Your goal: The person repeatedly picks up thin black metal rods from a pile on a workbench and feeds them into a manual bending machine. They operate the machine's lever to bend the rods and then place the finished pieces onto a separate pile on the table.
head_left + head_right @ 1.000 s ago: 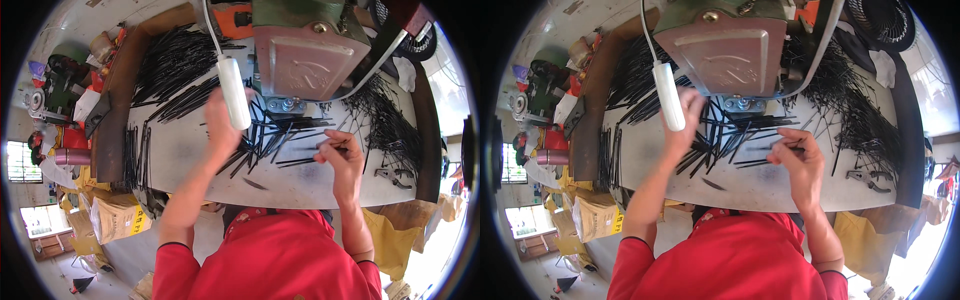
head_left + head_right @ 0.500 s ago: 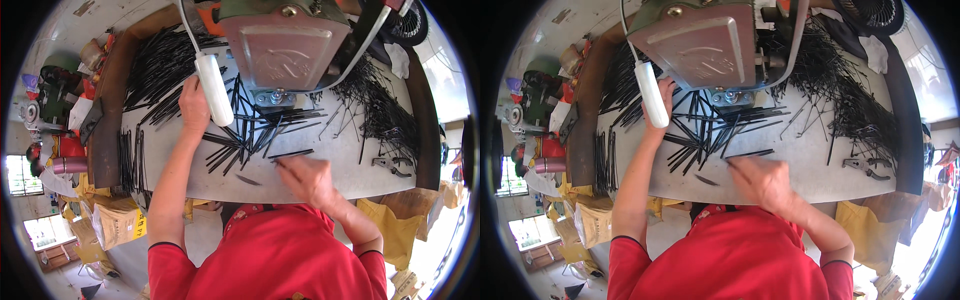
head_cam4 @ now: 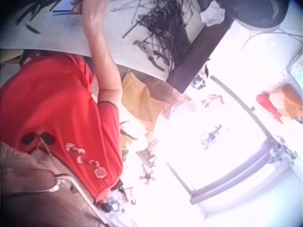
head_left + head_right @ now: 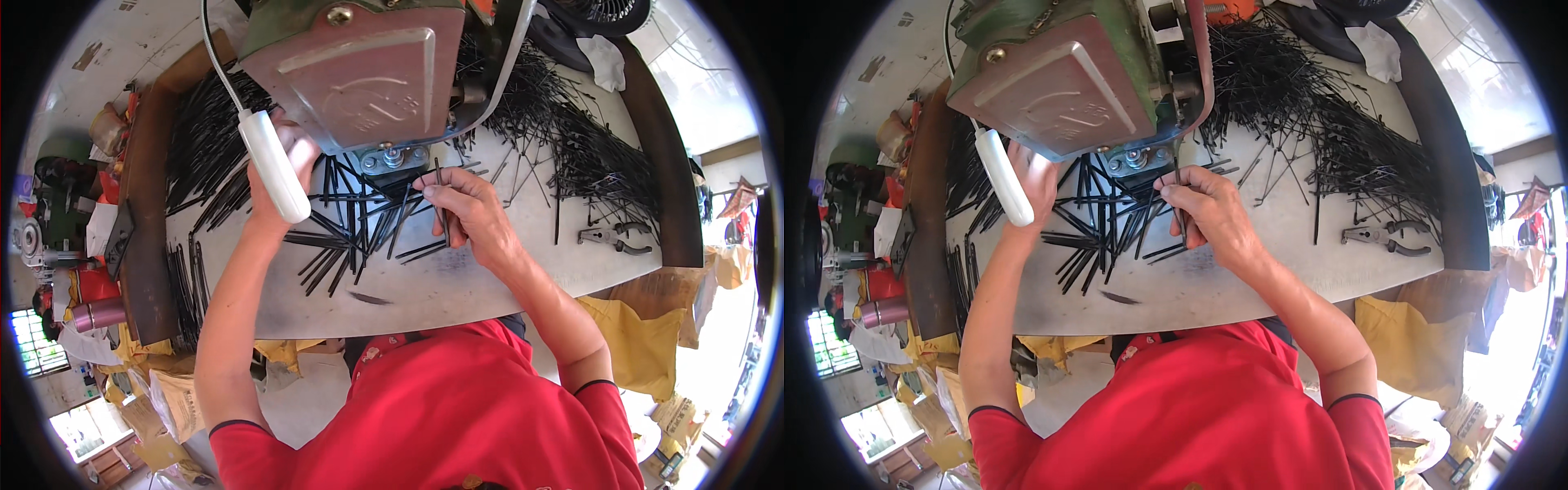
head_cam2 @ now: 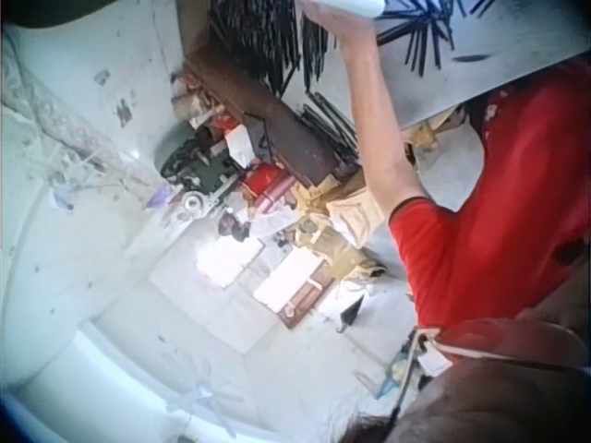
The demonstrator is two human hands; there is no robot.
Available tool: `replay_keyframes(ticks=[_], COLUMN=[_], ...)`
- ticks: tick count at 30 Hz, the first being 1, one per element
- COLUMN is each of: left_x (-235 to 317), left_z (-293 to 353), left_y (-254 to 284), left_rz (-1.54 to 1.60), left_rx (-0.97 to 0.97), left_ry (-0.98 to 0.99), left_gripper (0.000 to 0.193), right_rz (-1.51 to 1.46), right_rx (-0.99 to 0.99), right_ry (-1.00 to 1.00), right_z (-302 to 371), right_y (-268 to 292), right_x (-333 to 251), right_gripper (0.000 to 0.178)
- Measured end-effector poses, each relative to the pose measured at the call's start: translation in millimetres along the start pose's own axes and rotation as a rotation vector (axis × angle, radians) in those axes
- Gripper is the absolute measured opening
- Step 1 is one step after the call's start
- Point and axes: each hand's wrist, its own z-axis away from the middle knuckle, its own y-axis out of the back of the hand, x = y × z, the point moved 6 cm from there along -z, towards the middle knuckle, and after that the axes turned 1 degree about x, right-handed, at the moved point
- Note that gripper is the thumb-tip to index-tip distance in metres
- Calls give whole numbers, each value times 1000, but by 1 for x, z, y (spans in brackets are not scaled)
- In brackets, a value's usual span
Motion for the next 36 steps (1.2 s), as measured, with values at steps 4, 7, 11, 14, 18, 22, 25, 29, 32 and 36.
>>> replay_keyframes(ticks=[4,7,11,14,18,22,25,29,32,36], left_x=[33,62,93,83,72,67,68,70,71,66], left_z=[1,10,14,33,48,51,50,45,44,50], left_y=[2,5,13,-8,-39,-58,-59,-59,-58,-58], left_rz=[338,322,302,987,1484,1505,1511,1574,1586,1551], left_rx=[-144,-99,-169,-352,66,239,287,279,257,248], left_ry=[-162,-460,-291,984,1427,1463,1460,1431,1435,1476], left_gripper=[32,35,33,30,28,30,30,29,29,29], right_rz=[-17,-32,-51,-45,-51,-69,-66,-40,-31,-29], right_rx=[5,14,30,27,8,11,39,86,78,59], right_ry=[35,49,38,47,72,96,113,149,137,140], right_z=[-2,-4,-5,-6,-9,-17,-17,-15,-15,-15], right_y=[-2,-4,0,-2,-10,-20,-21,-19,-22,-22], right_x=[-4,-3,2,-1,-10,-8,-8,-10,-11,-9], right_gripper=[27,26,26,26,25,25,25,25,25,23])
